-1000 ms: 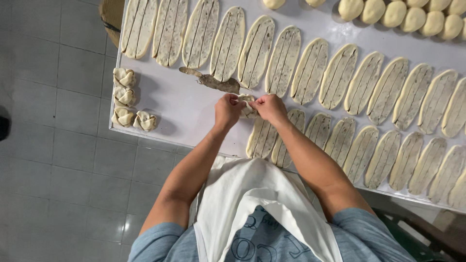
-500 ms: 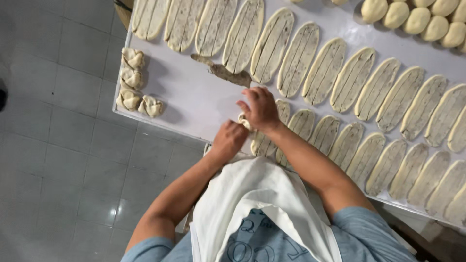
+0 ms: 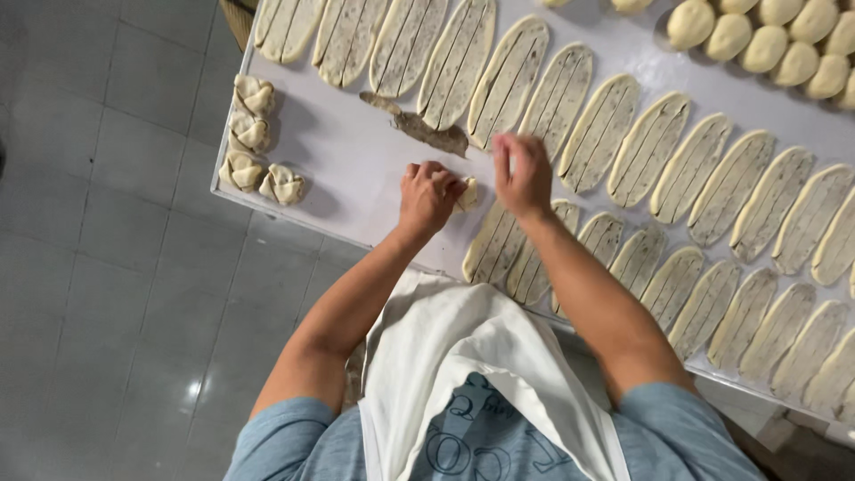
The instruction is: The person shapes dough pieces into braided knots and rolls on a white table.
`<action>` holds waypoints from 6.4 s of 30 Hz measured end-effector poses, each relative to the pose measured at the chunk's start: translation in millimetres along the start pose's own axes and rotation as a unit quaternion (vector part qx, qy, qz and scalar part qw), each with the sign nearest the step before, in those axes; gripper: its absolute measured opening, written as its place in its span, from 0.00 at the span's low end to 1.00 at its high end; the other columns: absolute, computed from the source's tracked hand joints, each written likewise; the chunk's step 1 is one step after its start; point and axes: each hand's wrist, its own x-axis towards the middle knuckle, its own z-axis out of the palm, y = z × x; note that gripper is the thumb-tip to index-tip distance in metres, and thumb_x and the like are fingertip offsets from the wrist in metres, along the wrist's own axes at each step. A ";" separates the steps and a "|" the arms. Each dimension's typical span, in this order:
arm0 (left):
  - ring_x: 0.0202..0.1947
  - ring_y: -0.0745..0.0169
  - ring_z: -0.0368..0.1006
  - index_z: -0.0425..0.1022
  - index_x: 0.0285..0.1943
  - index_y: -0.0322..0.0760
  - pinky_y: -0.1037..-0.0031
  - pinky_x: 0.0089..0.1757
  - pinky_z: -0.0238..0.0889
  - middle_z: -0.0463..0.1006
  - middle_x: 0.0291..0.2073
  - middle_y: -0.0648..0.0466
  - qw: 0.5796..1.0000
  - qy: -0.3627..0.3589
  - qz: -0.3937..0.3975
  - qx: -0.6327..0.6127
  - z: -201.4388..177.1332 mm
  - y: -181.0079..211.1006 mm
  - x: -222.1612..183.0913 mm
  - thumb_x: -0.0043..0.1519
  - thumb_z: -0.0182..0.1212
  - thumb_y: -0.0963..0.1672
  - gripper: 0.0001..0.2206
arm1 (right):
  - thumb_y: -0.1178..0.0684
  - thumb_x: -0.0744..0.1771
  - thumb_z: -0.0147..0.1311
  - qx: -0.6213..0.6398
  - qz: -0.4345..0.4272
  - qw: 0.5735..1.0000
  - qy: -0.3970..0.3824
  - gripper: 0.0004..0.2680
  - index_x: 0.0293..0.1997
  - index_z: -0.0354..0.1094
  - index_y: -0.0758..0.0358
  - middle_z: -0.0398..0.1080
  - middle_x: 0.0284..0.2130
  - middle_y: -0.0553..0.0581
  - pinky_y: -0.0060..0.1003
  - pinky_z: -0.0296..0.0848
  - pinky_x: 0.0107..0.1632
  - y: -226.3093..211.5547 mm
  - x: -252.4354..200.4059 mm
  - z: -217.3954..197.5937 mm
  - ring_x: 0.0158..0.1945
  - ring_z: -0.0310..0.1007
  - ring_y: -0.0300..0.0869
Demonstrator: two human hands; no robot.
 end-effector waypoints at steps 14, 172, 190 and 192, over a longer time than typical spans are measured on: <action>0.44 0.50 0.71 0.80 0.51 0.40 0.64 0.45 0.69 0.74 0.46 0.45 0.974 0.108 -0.139 -0.144 -63.6 -26.2 -69.8 0.67 0.60 0.44 0.08 | 0.34 0.67 0.51 -0.032 0.261 0.952 -0.154 0.20 0.51 0.73 0.63 0.71 0.51 0.67 0.50 0.67 0.63 -35.8 -36.2 11.2 0.61 0.67 0.57; 0.76 0.43 0.40 0.50 0.76 0.30 0.53 0.66 0.37 0.51 0.76 0.40 0.820 -0.404 0.370 0.165 24.6 81.7 20.5 0.61 0.57 0.51 0.36 | 0.43 0.67 0.65 -0.116 0.489 0.859 0.095 0.11 0.40 0.70 0.58 0.73 0.36 0.56 0.48 0.73 0.45 81.6 -124.7 -65.9 0.43 0.74 0.50; 0.76 0.52 0.49 0.53 0.79 0.36 0.66 0.70 0.45 0.56 0.75 0.47 0.838 -0.480 0.259 -0.004 8.9 104.1 60.4 0.68 0.46 0.50 0.29 | 0.50 0.70 0.60 -0.032 0.438 0.886 0.151 0.08 0.49 0.69 0.59 0.75 0.41 0.56 0.44 0.76 0.49 67.2 -125.3 -65.6 0.45 0.76 0.47; 0.76 0.54 0.55 0.58 0.78 0.38 0.68 0.71 0.50 0.63 0.74 0.48 0.865 -0.435 0.228 -0.100 10.5 100.1 76.4 0.67 0.45 0.46 0.27 | 0.53 0.70 0.58 0.017 0.397 0.904 0.159 0.08 0.51 0.67 0.63 0.75 0.40 0.57 0.43 0.75 0.47 42.3 -128.0 -72.8 0.44 0.76 0.47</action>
